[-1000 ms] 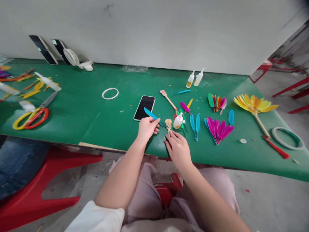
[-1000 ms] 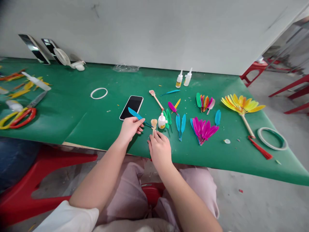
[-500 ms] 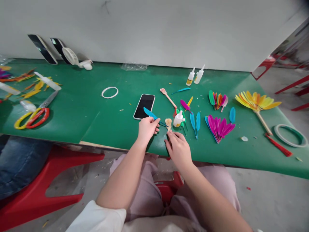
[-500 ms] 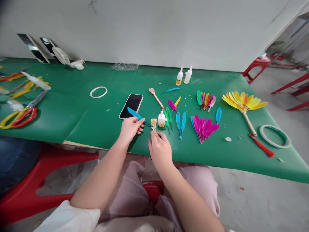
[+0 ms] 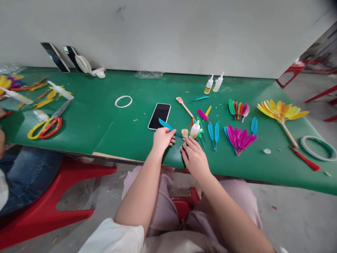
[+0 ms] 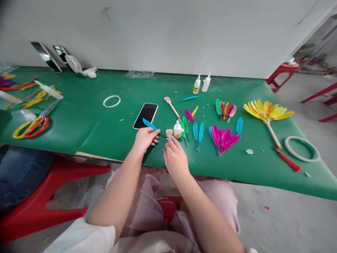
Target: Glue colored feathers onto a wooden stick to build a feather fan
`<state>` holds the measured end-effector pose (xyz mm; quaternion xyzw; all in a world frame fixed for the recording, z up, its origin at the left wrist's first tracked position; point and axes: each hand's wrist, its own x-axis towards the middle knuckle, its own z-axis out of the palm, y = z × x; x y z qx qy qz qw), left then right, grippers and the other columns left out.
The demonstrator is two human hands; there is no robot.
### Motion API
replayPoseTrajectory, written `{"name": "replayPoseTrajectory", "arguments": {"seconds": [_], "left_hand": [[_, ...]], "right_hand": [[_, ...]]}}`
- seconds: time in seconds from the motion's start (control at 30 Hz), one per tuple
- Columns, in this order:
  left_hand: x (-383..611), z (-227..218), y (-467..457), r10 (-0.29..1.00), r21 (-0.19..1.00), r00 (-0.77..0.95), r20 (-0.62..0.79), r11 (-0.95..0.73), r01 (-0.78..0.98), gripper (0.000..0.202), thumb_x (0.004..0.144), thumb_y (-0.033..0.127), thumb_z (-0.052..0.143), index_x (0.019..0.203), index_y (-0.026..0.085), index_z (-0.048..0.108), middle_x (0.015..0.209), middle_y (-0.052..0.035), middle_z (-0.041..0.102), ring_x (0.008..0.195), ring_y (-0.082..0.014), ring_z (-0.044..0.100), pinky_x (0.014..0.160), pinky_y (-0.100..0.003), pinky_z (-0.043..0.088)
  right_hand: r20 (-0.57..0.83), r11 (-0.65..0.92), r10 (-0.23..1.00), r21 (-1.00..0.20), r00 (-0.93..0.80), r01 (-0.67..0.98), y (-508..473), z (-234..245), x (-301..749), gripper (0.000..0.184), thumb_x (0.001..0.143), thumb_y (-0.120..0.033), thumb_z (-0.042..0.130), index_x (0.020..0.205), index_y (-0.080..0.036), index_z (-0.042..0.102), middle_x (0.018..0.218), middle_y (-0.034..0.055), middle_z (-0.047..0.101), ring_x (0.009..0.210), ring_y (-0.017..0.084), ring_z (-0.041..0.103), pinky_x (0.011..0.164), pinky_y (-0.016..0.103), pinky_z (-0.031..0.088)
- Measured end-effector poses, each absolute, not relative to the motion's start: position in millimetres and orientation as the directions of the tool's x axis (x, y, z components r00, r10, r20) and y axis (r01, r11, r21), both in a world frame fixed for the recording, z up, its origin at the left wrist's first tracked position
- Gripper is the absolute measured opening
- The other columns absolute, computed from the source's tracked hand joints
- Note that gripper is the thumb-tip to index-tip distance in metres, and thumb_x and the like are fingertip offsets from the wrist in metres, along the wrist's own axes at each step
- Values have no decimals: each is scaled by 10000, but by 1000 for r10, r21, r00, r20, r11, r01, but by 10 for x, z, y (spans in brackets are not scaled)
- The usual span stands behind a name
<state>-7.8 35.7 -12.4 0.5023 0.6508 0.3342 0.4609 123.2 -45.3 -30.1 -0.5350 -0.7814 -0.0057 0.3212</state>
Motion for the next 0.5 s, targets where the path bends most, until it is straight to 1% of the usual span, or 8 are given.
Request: {"name": "replayPoseTrajectory", "arguments": {"seconds": [0.1, 0.23, 0.4, 0.5], "left_hand": [[-74, -116, 358, 958, 890, -72, -276, 283, 356, 240, 753, 280, 573, 580, 128, 505, 529, 10, 561, 398, -73, 532, 318, -144, 393], [-73, -123, 355, 958, 885, -73, -279, 286, 368, 239, 758, 280, 573, 587, 127, 506, 531, 9, 560, 404, -74, 536, 320, -140, 392], [-77, -128, 356, 958, 880, -66, -278, 282, 382, 245, 753, 289, 584, 587, 126, 509, 530, 8, 557, 407, -75, 538, 328, -140, 398], [-78, -123, 354, 958, 878, -59, -279, 280, 388, 233, 759, 288, 575, 601, 125, 523, 538, 5, 560, 406, -75, 537, 328, -144, 401]], "right_hand": [[524, 445, 821, -338, -227, 830, -431, -309, 1239, 255, 847, -157, 431, 920, -63, 657, 1105, 152, 619, 1130, 219, 515, 972, 342, 448], [528, 449, 820, -349, -223, 823, -419, -321, 1233, 255, 851, -152, 422, 928, -90, 657, 1106, 130, 623, 1121, 208, 527, 957, 335, 462], [532, 461, 808, -304, -253, 834, -400, -324, 1215, 262, 845, -145, 423, 908, -45, 658, 1150, 178, 586, 1177, 241, 473, 992, 345, 427], [521, 452, 813, -286, -258, 845, -392, -316, 1210, 264, 846, -147, 421, 938, -45, 647, 1171, 178, 572, 1196, 254, 449, 1004, 363, 412]]}}
